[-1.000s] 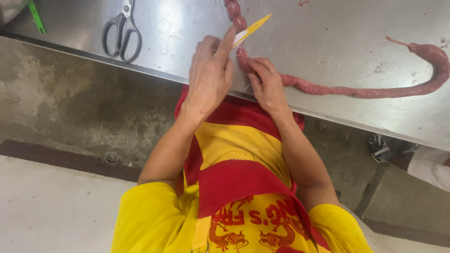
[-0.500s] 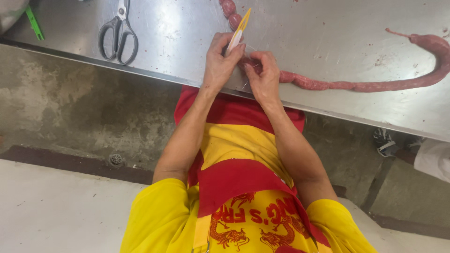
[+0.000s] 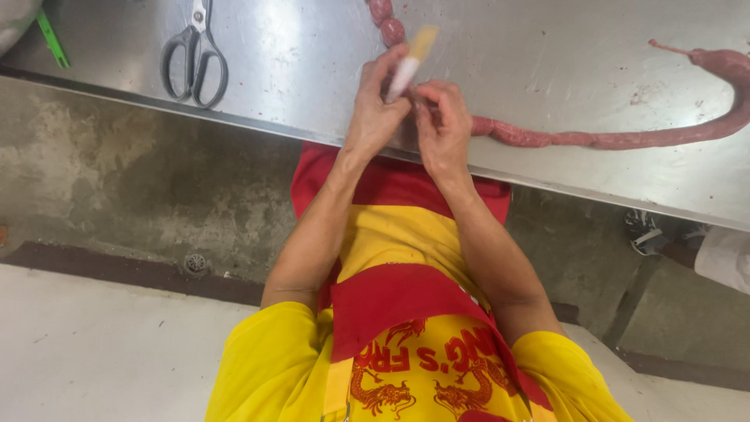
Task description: The person ties a long casing filled with meat into individual sausage links by hand using a piece of string and then cuts the string with scissors.
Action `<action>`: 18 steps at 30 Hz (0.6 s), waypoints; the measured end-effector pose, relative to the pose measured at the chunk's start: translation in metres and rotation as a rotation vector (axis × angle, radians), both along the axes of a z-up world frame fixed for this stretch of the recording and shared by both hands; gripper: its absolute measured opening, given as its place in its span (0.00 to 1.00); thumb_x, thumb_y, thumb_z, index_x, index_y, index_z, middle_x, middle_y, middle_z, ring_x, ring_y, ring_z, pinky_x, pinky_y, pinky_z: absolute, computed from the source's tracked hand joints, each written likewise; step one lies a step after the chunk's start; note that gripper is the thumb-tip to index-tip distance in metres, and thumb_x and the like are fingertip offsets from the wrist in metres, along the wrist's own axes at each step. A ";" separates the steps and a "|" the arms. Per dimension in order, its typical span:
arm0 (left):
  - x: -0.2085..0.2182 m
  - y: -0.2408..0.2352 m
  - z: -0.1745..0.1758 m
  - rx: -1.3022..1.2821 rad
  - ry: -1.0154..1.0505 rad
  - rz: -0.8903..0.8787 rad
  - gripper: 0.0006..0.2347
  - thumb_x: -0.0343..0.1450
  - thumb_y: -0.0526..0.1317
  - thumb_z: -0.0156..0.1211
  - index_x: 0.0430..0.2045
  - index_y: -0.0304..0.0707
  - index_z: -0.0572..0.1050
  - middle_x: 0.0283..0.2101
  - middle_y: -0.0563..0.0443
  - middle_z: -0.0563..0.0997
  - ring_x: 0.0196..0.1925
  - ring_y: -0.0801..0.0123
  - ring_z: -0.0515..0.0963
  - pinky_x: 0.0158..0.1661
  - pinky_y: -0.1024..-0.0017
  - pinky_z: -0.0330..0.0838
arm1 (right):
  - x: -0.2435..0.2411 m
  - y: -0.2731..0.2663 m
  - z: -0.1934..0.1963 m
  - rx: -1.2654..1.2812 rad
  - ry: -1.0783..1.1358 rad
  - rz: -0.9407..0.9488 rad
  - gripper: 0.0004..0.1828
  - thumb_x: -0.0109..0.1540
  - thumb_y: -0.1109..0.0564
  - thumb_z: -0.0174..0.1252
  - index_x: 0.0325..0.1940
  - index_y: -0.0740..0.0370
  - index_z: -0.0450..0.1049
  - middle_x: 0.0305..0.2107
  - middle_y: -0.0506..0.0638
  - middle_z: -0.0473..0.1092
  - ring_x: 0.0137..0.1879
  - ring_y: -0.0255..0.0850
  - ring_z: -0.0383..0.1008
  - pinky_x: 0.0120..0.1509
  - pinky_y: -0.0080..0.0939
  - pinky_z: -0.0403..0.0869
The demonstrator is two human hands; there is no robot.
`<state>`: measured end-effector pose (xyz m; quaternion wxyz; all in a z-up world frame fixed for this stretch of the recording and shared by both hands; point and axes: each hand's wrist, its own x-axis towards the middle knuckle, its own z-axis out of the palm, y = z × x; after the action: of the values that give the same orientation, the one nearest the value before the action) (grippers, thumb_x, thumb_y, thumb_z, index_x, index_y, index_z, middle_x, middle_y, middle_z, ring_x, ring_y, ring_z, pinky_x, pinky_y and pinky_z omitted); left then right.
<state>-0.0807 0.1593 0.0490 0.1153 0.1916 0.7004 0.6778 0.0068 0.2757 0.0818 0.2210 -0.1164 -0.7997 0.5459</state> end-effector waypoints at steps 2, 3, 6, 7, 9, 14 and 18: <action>-0.011 0.007 -0.016 0.173 -0.176 -0.015 0.26 0.64 0.23 0.55 0.59 0.38 0.70 0.54 0.46 0.67 0.49 0.63 0.77 0.49 0.67 0.78 | -0.015 0.008 -0.004 0.180 -0.031 0.011 0.14 0.62 0.68 0.64 0.51 0.66 0.73 0.46 0.58 0.71 0.53 0.50 0.74 0.56 0.45 0.75; -0.011 0.006 -0.024 0.170 -0.204 0.018 0.19 0.69 0.26 0.58 0.56 0.36 0.72 0.53 0.46 0.68 0.48 0.64 0.78 0.48 0.67 0.79 | -0.017 0.009 -0.008 0.349 -0.082 0.022 0.19 0.57 0.65 0.71 0.48 0.66 0.72 0.43 0.59 0.71 0.51 0.56 0.72 0.56 0.51 0.71; -0.009 -0.005 -0.026 0.070 -0.131 0.027 0.10 0.76 0.29 0.61 0.50 0.33 0.76 0.54 0.45 0.69 0.50 0.64 0.80 0.50 0.68 0.79 | -0.017 0.007 -0.025 0.327 -0.109 0.033 0.20 0.55 0.61 0.73 0.46 0.64 0.72 0.40 0.60 0.71 0.49 0.60 0.70 0.53 0.54 0.70; -0.009 -0.008 -0.015 -0.017 -0.019 0.009 0.08 0.76 0.30 0.61 0.48 0.33 0.78 0.55 0.44 0.69 0.53 0.64 0.80 0.53 0.69 0.79 | -0.017 0.006 -0.029 0.325 -0.111 0.027 0.20 0.55 0.61 0.73 0.46 0.64 0.72 0.40 0.60 0.71 0.49 0.60 0.70 0.53 0.54 0.70; -0.009 -0.015 0.026 -0.089 0.153 -0.005 0.11 0.75 0.30 0.60 0.52 0.34 0.77 0.57 0.43 0.70 0.57 0.62 0.77 0.56 0.68 0.77 | -0.019 0.005 -0.036 0.351 -0.133 -0.028 0.19 0.54 0.60 0.74 0.42 0.63 0.71 0.37 0.57 0.73 0.46 0.58 0.70 0.50 0.54 0.69; 0.017 -0.066 0.166 -0.002 -0.211 -0.397 0.14 0.80 0.35 0.52 0.62 0.34 0.72 0.49 0.45 0.78 0.49 0.63 0.76 0.52 0.70 0.74 | -0.024 0.009 -0.046 0.364 -0.029 0.018 0.13 0.58 0.64 0.70 0.38 0.61 0.70 0.33 0.54 0.71 0.43 0.54 0.70 0.50 0.53 0.68; 0.048 -0.118 0.195 0.514 -0.202 -0.406 0.15 0.81 0.42 0.56 0.62 0.38 0.74 0.39 0.49 0.79 0.40 0.70 0.78 0.43 0.71 0.74 | -0.024 0.013 -0.042 0.357 -0.016 0.032 0.19 0.53 0.59 0.77 0.32 0.62 0.69 0.30 0.54 0.69 0.40 0.54 0.68 0.45 0.51 0.66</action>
<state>-0.0328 0.0417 0.2438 0.2644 0.2818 0.4395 0.8109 -0.0169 0.2883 0.0401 0.2229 -0.0670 -0.8875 0.3978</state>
